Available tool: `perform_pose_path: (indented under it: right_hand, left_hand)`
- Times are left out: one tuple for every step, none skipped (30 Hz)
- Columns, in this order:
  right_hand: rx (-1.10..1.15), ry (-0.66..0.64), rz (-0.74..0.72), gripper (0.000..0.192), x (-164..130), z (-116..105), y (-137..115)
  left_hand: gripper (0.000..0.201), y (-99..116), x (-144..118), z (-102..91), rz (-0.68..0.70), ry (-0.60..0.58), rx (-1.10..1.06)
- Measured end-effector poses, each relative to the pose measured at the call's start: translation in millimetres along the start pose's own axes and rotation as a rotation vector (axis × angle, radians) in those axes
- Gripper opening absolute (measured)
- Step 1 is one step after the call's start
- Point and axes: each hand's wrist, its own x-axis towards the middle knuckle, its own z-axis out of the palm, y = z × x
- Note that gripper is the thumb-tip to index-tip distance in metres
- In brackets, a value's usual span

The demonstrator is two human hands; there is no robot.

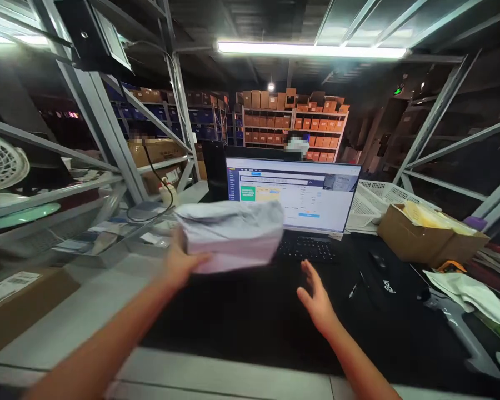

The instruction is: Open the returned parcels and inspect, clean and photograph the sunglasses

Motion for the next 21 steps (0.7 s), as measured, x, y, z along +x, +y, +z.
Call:
perform_pose_path:
  right_hand:
    - [0.073, 0.004, 0.019, 0.091, 2.3, 2.5, -2.8]
    - [0.146, 0.004, 0.044, 0.094, 3.9, 4.4, -7.2]
    - [0.212, 0.014, 0.078, 0.092, 4.4, 5.8, -12.4]
    - [0.264, 0.041, 0.119, 0.085, 3.7, 6.6, -17.5]
    - [0.294, 0.084, 0.158, 0.078, 1.5, 6.8, -21.7]
    - [0.296, 0.134, 0.187, 0.072, -2.0, 6.7, -24.4]
    - [0.271, 0.175, 0.199, 0.068, -6.5, 6.3, -25.3]
    - [0.222, 0.194, 0.192, 0.066, -11.8, 5.3, -24.2]
    - [0.16, 0.181, 0.172, 0.065, -17.3, 3.4, -21.6]
    - [0.098, 0.146, 0.142, 0.065, -22.4, 0.1, -18.0]
    - [0.034, 0.099, 0.107, 0.064, -26.7, -5.5, -14.0]
    - [-0.056, 0.063, 0.085, 0.062, -29.6, -13.9, -10.0]
    - [-0.168, 0.054, 0.087, 0.057, -30.6, -25.8, -6.3]
    - [-0.288, 0.071, 0.113, 0.053, -29.6, -41.2, -3.0]
    - [-0.445, 0.128, 0.173, 0.049, -26.4, -59.6, 0.3]
    - [-0.557, 0.206, 0.254, 0.046, -21.3, -80.1, 3.8]
    - [-0.625, 0.265, 0.315, 0.046, -14.6, -101.2, 7.7]
    - [-0.694, 0.31, 0.378, 0.045, -7.0, -121.2, 12.3]
    - [-0.763, 0.337, 0.44, 0.044, 0.8, -138.5, 17.5]
    - [-0.822, 0.343, 0.497, 0.044, 8.1, -152.2, 23.2]
    - [-0.87, 0.327, 0.548, 0.041, 14.2, -161.9, 29.0]
  left_hand:
    - [0.121, -12.5, -23.4, 21.3, -0.136, -0.104, -0.203]
    - [0.122, -23.2, -45.5, 41.1, -0.25, -0.184, -0.358]
    - [0.123, -32.2, -65.3, 58.2, -0.339, -0.235, -0.462]
    - [0.124, -39.6, -82.3, 71.8, -0.402, -0.284, -0.518]
    - [0.122, -45.8, -95.7, 81.2, -0.465, -0.36, -0.525]
    - [0.121, -51.2, -105.1, 86.5, -0.514, -0.454, -0.498]
    - [0.12, -56.0, -110.1, 88.0, -0.539, -0.542, -0.461]
    - [0.119, -60.0, -110.9, 86.6, -0.532, -0.606, -0.424]
    - [0.117, -63.1, -107.6, 83.4, -0.49, -0.641, -0.39]
    - [0.113, -64.7, -101.3, 79.4, -0.411, -0.634, -0.353]
    - [0.105, -64.4, -92.9, 75.4, -0.303, -0.618, -0.289]
    - [0.093, -61.9, -83.6, 72.2, -0.178, -0.612, -0.183]
    - [0.078, -57.1, -74.5, 70.0, -0.048, -0.624, -0.06]
    - [0.062, -50.2, -66.6, 69.0, 0.077, -0.641, 0.063]
    - [0.049, -41.7, -60.2, 69.2, 0.19, -0.664, 0.181]
    - [0.04, -32.5, -55.6, 70.8, 0.282, -0.689, 0.282]
    - [0.034, -23.3, -52.6, 73.5, 0.353, -0.713, 0.364]
    - [0.029, -14.8, -50.9, 77.1, 0.406, -0.74, 0.434]
    - [0.024, -7.6, -50.2, 81.3, 0.438, -0.766, 0.486]
    - [0.02, -2.1, -50.0, 85.8, 0.444, -0.784, 0.51]
    - [0.019, 1.5, -50.0, 90.2, 0.42, -0.78, 0.494]
